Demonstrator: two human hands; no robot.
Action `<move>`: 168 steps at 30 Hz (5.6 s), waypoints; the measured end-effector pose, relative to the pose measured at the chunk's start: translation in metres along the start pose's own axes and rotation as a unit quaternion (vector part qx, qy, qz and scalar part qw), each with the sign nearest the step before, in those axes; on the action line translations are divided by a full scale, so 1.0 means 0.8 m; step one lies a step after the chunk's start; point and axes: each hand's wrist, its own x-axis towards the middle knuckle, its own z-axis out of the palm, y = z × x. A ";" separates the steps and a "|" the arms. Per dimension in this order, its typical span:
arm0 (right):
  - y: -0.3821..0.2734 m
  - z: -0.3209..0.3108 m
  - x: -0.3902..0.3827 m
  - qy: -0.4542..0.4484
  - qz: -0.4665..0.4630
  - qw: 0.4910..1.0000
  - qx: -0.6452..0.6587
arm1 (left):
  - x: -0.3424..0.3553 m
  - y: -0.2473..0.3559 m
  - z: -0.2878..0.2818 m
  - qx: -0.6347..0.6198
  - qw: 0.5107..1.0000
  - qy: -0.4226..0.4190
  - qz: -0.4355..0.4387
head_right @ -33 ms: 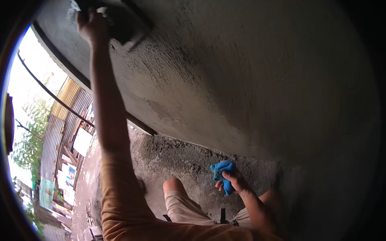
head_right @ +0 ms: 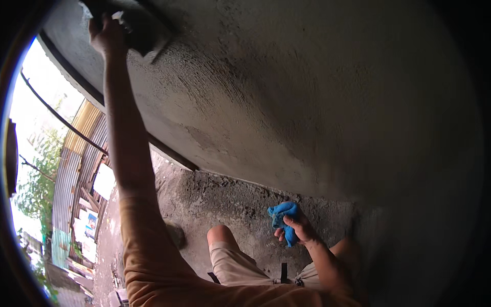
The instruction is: The person smooths plaster on a wall using a float, applies water to the wall with a sponge dipped into a bucket, and continues smoothing the wall surface with the float.
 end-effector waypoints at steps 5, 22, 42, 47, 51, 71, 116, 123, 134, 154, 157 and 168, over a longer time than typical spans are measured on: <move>-0.018 0.007 -0.015 0.008 -0.041 0.999 0.022 | -0.048 -0.190 -0.097 0.035 0.997 0.024 -0.064; -0.035 -0.020 -0.029 -0.001 -0.051 0.991 0.125 | -0.253 0.121 0.087 -0.109 0.990 -0.060 0.063; -0.169 0.119 -0.060 -0.102 -0.051 0.799 -0.591 | -0.321 0.172 0.089 -0.092 0.973 -0.200 0.074; -0.287 0.295 0.025 -0.175 -0.119 0.636 -0.742 | -0.100 0.158 0.081 -0.127 0.977 -0.115 0.126; -0.421 0.350 0.107 0.011 -0.290 0.525 -0.800 | -0.082 0.019 0.033 -0.023 0.988 -0.035 0.145; -0.026 -0.138 -0.143 0.290 -0.115 0.945 0.096 | -0.347 0.236 0.152 -0.109 0.988 -0.101 0.041; -0.161 -0.112 -0.137 0.480 -0.252 0.771 -0.335 | -0.695 0.065 0.028 0.004 0.956 -0.120 -0.267; -0.157 -0.072 -0.162 0.412 -0.288 0.832 -0.234 | -0.527 0.252 0.159 -0.259 0.925 -0.132 -0.243; -0.248 0.093 0.015 0.005 -0.500 0.714 -0.489 | -0.416 0.011 -0.013 0.133 0.967 -0.123 -0.178; -0.429 0.206 0.122 0.113 -0.634 0.648 -0.407 | -0.290 0.216 0.060 -0.187 0.967 -0.128 0.112; -0.368 0.313 0.175 0.001 -0.551 0.790 -0.268 | -0.277 0.120 0.001 -0.205 0.963 -0.176 0.004; -0.102 0.104 0.269 0.206 -0.385 0.821 -0.367 | -0.586 -0.022 -0.163 -0.207 0.884 -0.241 -0.343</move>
